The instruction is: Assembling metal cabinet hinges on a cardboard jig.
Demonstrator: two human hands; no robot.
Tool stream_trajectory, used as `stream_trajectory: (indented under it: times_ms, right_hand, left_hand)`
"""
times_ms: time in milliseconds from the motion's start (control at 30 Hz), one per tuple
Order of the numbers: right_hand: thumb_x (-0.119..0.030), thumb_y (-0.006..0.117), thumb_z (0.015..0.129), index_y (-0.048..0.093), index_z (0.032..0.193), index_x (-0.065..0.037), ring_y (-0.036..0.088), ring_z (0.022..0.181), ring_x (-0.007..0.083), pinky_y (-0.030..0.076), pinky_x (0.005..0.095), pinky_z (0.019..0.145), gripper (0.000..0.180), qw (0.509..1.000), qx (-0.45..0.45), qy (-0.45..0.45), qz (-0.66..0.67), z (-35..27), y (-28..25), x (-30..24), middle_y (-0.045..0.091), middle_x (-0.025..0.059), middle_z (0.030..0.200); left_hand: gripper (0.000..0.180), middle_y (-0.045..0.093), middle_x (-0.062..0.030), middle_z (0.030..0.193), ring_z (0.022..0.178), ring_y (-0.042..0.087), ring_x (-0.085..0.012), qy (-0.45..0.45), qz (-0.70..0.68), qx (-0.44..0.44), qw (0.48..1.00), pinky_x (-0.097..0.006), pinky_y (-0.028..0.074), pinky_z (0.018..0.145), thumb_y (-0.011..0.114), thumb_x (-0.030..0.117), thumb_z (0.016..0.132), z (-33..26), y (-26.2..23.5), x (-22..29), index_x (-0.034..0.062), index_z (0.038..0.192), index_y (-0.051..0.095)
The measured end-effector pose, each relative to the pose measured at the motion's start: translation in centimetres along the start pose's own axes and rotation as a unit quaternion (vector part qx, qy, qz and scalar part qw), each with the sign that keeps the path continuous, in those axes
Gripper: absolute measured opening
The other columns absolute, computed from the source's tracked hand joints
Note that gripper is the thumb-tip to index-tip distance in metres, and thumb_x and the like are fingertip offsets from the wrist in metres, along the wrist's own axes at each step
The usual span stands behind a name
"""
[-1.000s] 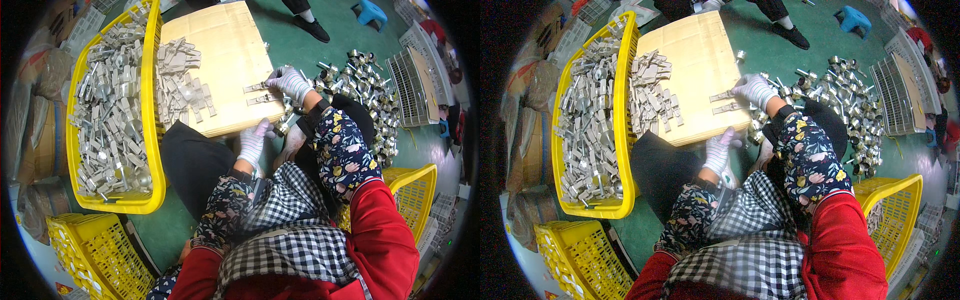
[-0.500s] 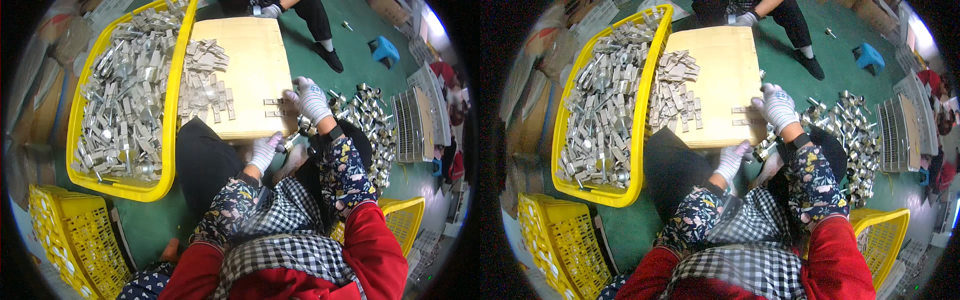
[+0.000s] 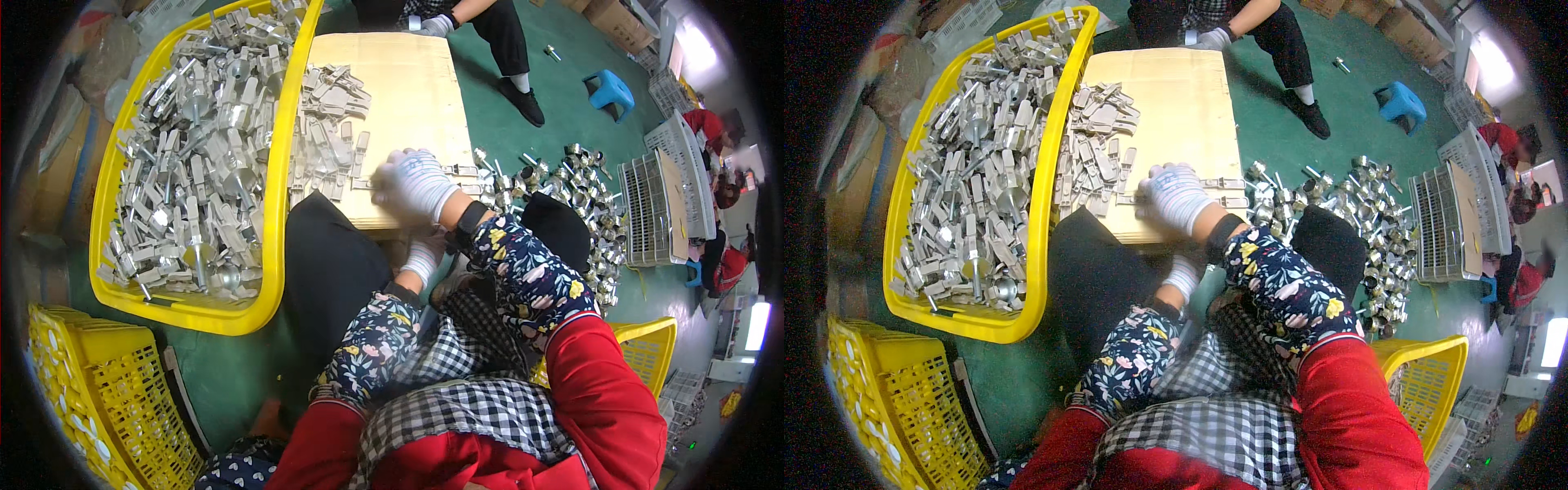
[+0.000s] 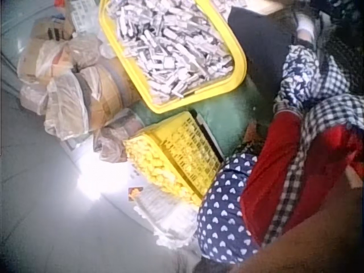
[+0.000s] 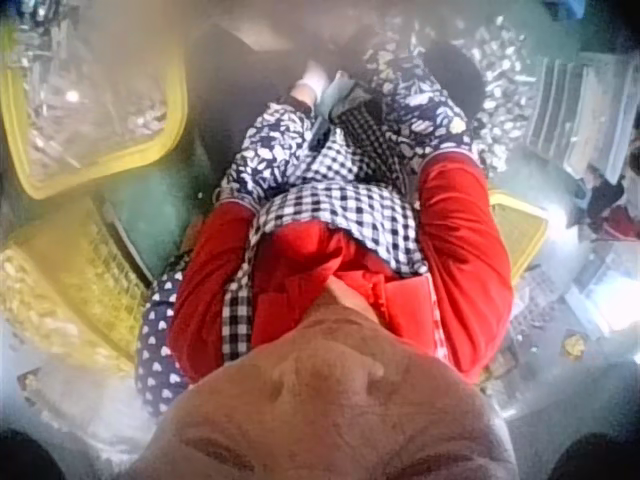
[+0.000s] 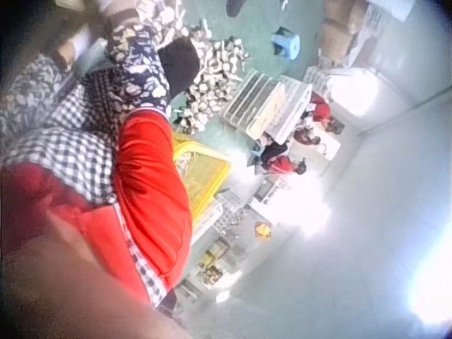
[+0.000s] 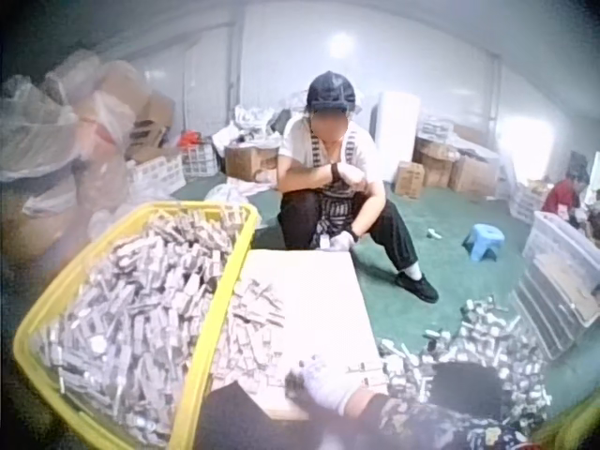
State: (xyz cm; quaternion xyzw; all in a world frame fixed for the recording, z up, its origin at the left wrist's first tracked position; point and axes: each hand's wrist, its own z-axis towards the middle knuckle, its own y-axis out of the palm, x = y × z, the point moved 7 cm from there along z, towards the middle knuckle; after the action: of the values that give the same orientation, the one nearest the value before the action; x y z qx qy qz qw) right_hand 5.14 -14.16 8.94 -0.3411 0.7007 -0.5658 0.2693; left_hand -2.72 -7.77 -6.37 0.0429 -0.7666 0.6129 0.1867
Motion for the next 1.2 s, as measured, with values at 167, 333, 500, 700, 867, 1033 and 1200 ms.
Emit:
stream_trajectory:
  times_ms: [167,333,500,700,867,1033,1200]
  right_hand:
    - [-0.036,0.055,0.079,0.065,0.095,-0.008,0.055,0.098,0.0271,0.043,0.0395,0.084,0.033,0.995,-0.027,0.085,0.046,-0.9,-0.8,-0.4,0.058,0.0120,0.101]
    - [-0.027,0.054,0.077,0.063,0.086,0.000,0.059,0.091,0.0307,0.046,0.0390,0.081,0.031,0.984,0.100,0.106,0.102,-1.2,1.2,0.4,0.061,0.0198,0.093]
    - [-0.028,0.062,0.077,0.064,0.090,-0.002,0.064,0.077,0.0252,0.050,0.0330,0.070,0.029,0.952,0.140,0.120,0.244,-3.6,-2.8,6.1,0.065,0.0160,0.084]
    - [-0.020,0.065,0.078,0.065,0.095,0.001,0.057,0.074,0.0118,0.046,0.0257,0.071,0.027,0.808,0.166,0.223,0.519,-4.6,4.5,16.8,0.066,0.0054,0.082]
    - [-0.019,0.069,0.075,0.066,0.092,-0.001,0.053,0.067,0.0105,0.044,0.0248,0.064,0.025,0.728,0.150,0.286,0.604,-4.1,7.9,18.1,0.063,0.0030,0.077]
    - [-0.019,0.068,0.075,0.066,0.089,-0.002,0.052,0.066,0.0110,0.044,0.0253,0.064,0.022,0.720,0.140,0.281,0.619,-3.5,8.4,18.3,0.063,0.0029,0.075]
    - [-0.019,0.067,0.076,0.065,0.089,-0.001,0.054,0.068,0.0120,0.045,0.0266,0.065,0.022,0.721,0.134,0.299,0.611,-3.7,8.1,18.0,0.063,0.0042,0.075]
  left_hand:
    - [0.036,0.053,-0.0052,0.119,0.108,0.051,-0.0212,-0.039,-0.119,-0.122,0.985,-0.034,0.035,0.094,0.031,0.022,0.094,-0.9,-1.5,-1.0,0.0096,0.126,0.042]
    - [0.039,0.045,-0.0069,0.128,0.117,0.043,-0.0205,-0.091,-0.258,-0.087,0.958,-0.033,0.031,0.100,0.029,0.025,0.096,-0.8,-2.4,-1.4,0.0082,0.130,0.037]
    - [0.034,0.060,-0.0102,0.105,0.092,0.057,-0.0217,-0.104,-0.628,0.118,0.763,-0.032,0.044,0.081,0.055,0.026,0.087,-1.7,-1.5,-3.3,0.0026,0.110,0.054]
    - [0.038,0.065,-0.0083,0.080,0.060,0.058,-0.0129,-0.203,-0.710,0.087,0.668,-0.024,0.045,0.059,0.061,0.033,0.083,-3.1,-3.2,-1.8,-0.0027,0.094,0.062]
    - [0.041,0.064,-0.0127,0.082,0.062,0.059,-0.0162,-0.193,-0.705,0.079,0.678,-0.028,0.047,0.063,0.064,0.034,0.080,-2.9,-2.6,-2.0,-0.0012,0.099,0.058]
    - [0.043,0.065,-0.0122,0.083,0.065,0.060,-0.0158,-0.193,-0.688,0.076,0.696,-0.028,0.047,0.064,0.063,0.038,0.080,-3.0,-2.8,-2.1,-0.0013,0.097,0.060]
    - [0.046,0.065,-0.0131,0.084,0.065,0.060,-0.0158,-0.190,-0.676,0.072,0.708,-0.028,0.047,0.065,0.063,0.041,0.079,-2.9,-2.8,-2.1,-0.0020,0.096,0.061]
